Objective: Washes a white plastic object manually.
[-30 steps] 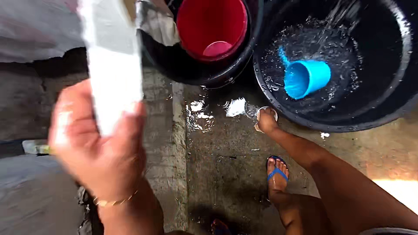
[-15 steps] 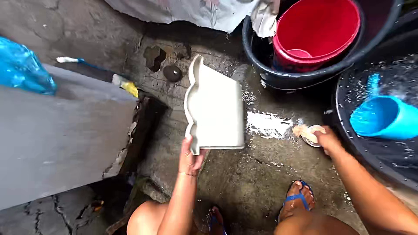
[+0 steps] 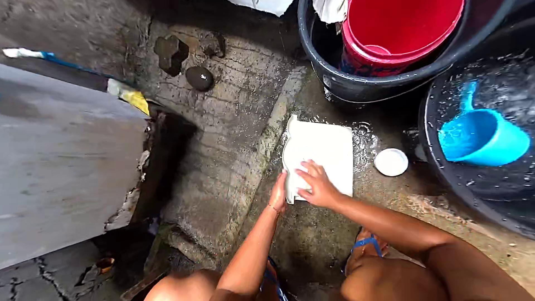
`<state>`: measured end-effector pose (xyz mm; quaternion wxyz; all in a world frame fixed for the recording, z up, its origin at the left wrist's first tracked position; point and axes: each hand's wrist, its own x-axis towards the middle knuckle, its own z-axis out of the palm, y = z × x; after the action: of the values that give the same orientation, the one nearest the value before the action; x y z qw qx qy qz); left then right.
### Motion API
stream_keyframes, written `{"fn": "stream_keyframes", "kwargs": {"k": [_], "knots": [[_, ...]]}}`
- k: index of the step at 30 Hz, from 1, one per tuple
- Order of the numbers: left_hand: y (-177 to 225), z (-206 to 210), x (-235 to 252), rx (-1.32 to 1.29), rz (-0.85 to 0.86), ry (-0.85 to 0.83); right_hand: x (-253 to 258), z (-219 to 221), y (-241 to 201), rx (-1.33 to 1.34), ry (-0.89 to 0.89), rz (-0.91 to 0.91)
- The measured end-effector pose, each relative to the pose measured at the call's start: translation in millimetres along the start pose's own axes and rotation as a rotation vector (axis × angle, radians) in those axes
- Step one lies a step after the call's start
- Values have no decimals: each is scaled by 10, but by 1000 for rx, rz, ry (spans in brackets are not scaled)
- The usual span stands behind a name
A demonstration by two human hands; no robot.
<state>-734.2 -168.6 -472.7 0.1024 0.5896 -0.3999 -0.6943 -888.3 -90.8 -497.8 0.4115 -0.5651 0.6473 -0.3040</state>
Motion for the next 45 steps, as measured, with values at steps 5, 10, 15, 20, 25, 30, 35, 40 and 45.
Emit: {"fn": "stream_keyframes", "kwargs": {"k": [5,10,15,20,25,30,35,40,45], "knots": [[-366,55,157,302,159,164,794,-117,886,-288,135,104],[-505,171,112,188,117,217,573,213,567,-196,115,10],[-578,169,121,202,159,231,431,333,414,-160,-47,-99],[-648,257,60,200,146,270,1193,-154,1026,-294,204,62],[-624,229,110,180,146,273,344,452,450,-171,-9,-55],[-728,300,51,197,123,279,1130,87,968,-320,107,34],[-839,409,3,184,203,311,1393,-32,810,-286,163,89],[-948,518,-63,110,197,373,1124,-247,1138,-272,217,111],[-929,513,-14,66,274,393,668,-798,1616,-289,425,425]]}}
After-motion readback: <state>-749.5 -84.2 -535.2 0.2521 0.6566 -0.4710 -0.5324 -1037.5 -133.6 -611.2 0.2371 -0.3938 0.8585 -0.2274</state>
